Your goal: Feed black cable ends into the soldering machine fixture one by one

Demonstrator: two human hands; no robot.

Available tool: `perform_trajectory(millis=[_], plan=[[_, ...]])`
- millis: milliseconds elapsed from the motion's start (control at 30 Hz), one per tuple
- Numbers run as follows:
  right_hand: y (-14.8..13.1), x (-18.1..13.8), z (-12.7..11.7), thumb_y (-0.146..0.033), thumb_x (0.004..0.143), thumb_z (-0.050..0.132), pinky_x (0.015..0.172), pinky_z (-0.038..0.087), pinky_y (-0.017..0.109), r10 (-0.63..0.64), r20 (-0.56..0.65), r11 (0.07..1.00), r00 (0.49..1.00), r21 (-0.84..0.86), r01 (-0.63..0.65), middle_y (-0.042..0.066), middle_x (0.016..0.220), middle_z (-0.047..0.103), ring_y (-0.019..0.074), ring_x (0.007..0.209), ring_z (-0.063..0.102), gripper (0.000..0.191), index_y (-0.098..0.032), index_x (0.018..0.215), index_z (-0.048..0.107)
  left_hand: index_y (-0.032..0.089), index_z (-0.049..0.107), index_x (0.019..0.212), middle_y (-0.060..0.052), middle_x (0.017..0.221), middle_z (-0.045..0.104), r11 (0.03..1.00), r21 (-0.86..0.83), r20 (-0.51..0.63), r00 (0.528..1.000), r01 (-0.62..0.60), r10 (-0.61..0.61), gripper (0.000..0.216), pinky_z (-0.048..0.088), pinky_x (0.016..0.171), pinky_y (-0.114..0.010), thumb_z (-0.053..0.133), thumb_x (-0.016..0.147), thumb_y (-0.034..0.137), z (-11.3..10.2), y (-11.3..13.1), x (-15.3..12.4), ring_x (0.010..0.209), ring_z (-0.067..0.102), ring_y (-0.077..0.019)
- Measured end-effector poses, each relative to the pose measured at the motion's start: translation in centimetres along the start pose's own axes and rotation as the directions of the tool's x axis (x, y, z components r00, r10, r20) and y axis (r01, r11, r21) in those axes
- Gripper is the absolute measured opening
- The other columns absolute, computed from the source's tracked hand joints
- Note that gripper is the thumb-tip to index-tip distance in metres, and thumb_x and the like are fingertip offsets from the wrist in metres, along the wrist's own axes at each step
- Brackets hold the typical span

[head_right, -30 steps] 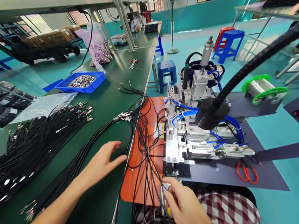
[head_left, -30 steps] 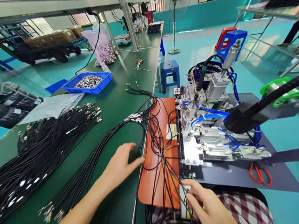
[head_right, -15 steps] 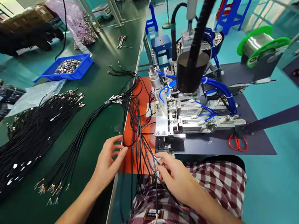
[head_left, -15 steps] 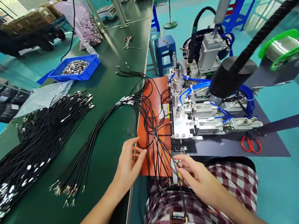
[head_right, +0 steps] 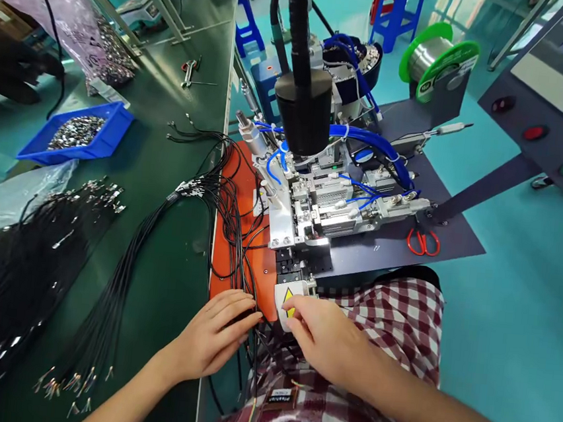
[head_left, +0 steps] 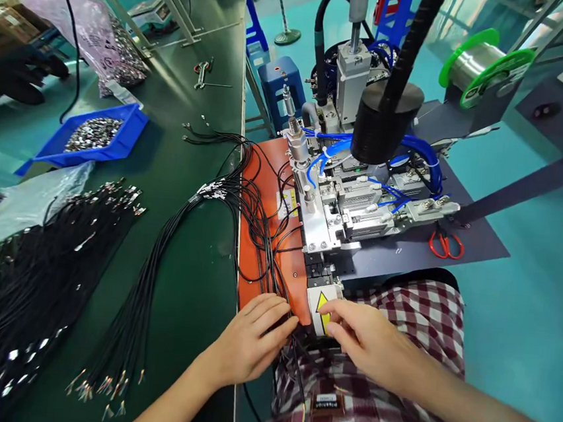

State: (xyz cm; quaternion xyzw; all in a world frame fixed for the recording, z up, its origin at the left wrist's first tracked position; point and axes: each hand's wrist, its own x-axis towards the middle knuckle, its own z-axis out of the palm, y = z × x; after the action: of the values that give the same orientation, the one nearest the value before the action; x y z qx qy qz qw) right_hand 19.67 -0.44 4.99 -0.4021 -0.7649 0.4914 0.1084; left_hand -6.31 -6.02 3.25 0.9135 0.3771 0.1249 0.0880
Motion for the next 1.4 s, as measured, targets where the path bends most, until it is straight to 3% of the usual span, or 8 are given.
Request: perform_trajectory(millis=[300,433,700,933,1067,1167,1300,1400], plan=[[-2.3,4.2,5.2,-0.026,0.087,0.062,0.058,0.039,0.027,-0.075,0.021,0.988,0.997,-0.130,0.077,0.002,0.079,0.067,0.0187,0.068,0.063,0.013,-0.018,0.095,0.056,0.009,0.058,0.107,-0.016,0.098,0.067,0.996,-0.088,-0.237,0.972,-0.016,-0.006,0.033,0.052,0.084,-0.043,0.045,0.077,0.006,1.2,-0.5,-1.9,0.101,0.060,-0.0267],[-3.0,4.9,5.7,-0.017,0.090,0.053,0.062,0.042,0.028,-0.102,-0.030,0.970,0.994,-0.225,0.093,0.003,0.089,0.068,0.0194,0.076,0.065,0.009,-0.019,0.099,0.053,0.010,0.056,0.109,-0.014,0.095,0.065,0.985,-0.172,-0.298,0.952,0.014,-0.066,0.035,0.052,0.079,-0.042,0.044,0.076,0.004,1.2,-0.6,-2.3,0.094,0.060,-0.0250],[-4.3,5.9,5.9,-0.009,0.085,0.050,0.054,0.041,0.031,-0.099,0.126,0.842,0.987,-0.518,0.150,0.011,0.087,0.065,0.0248,0.076,0.066,0.013,-0.014,0.094,0.059,0.010,0.056,0.105,-0.017,0.102,0.066,0.993,-0.102,-0.254,0.963,0.065,-0.089,0.029,0.048,0.076,-0.038,0.044,0.079,0.007,1.0,-0.6,-1.4,0.093,0.060,-0.0242],[-3.5,5.3,2.3,-0.015,0.085,0.048,0.055,0.038,0.028,-0.049,-0.086,0.864,0.995,-0.504,-0.001,0.007,0.087,0.065,0.0203,0.067,0.063,0.015,-0.018,0.095,0.058,0.014,0.062,0.107,-0.011,0.102,0.068,0.989,0.054,-0.150,0.980,0.137,-0.128,0.028,0.037,0.100,-0.045,0.046,0.086,0.018,1.2,-0.7,-1.3,0.113,0.055,-0.0272],[-1.5,4.6,-0.2,-0.009,0.082,0.048,0.062,0.041,0.026,-0.012,-0.161,0.951,0.987,-0.306,-0.038,0.005,0.093,0.063,0.0152,0.069,0.061,0.019,-0.018,0.095,0.057,0.016,0.063,0.092,-0.008,0.086,0.067,0.983,-0.004,-0.187,0.965,0.185,-0.182,0.017,0.041,0.090,-0.042,0.046,0.087,0.019,0.9,-1.0,-1.5,0.094,0.060,-0.0231],[-0.4,3.3,-0.5,-0.015,0.087,0.048,0.057,0.041,0.023,0.066,-0.053,0.998,0.996,0.000,-0.066,0.000,0.084,0.062,0.0111,0.060,0.056,0.015,-0.021,0.099,0.054,0.016,0.061,0.097,-0.007,0.088,0.067,0.975,-0.006,-0.214,0.952,0.224,-0.220,0.015,0.042,0.084,-0.039,0.049,0.088,0.014,0.3,-0.7,0.0,0.087,0.059,-0.0206],[0.1,1.0,0.1,-0.021,0.089,0.049,0.052,0.041,0.021,0.121,0.103,0.944,0.987,0.297,-0.146,-0.004,0.079,0.058,0.0100,0.058,0.055,0.017,-0.022,0.106,0.050,0.012,0.046,0.128,-0.015,0.115,0.062,0.992,0.060,-0.131,0.986,0.112,-0.104,0.039,0.038,0.096,-0.043,0.051,0.092,0.027,0.3,0.3,3.5,0.112,0.053,-0.0260],[0.4,-0.6,-0.6,-0.023,0.090,0.049,0.057,0.045,0.022,0.159,0.216,0.876,0.963,0.418,-0.239,-0.003,0.083,0.059,0.0098,0.060,0.059,0.017,-0.022,0.107,0.051,0.015,0.055,0.114,-0.005,0.085,0.063,0.993,0.099,-0.031,0.998,0.064,-0.061,0.024,0.043,0.081,-0.036,0.048,0.094,0.028,0.8,0.5,4.7,0.084,0.057,-0.0197]])
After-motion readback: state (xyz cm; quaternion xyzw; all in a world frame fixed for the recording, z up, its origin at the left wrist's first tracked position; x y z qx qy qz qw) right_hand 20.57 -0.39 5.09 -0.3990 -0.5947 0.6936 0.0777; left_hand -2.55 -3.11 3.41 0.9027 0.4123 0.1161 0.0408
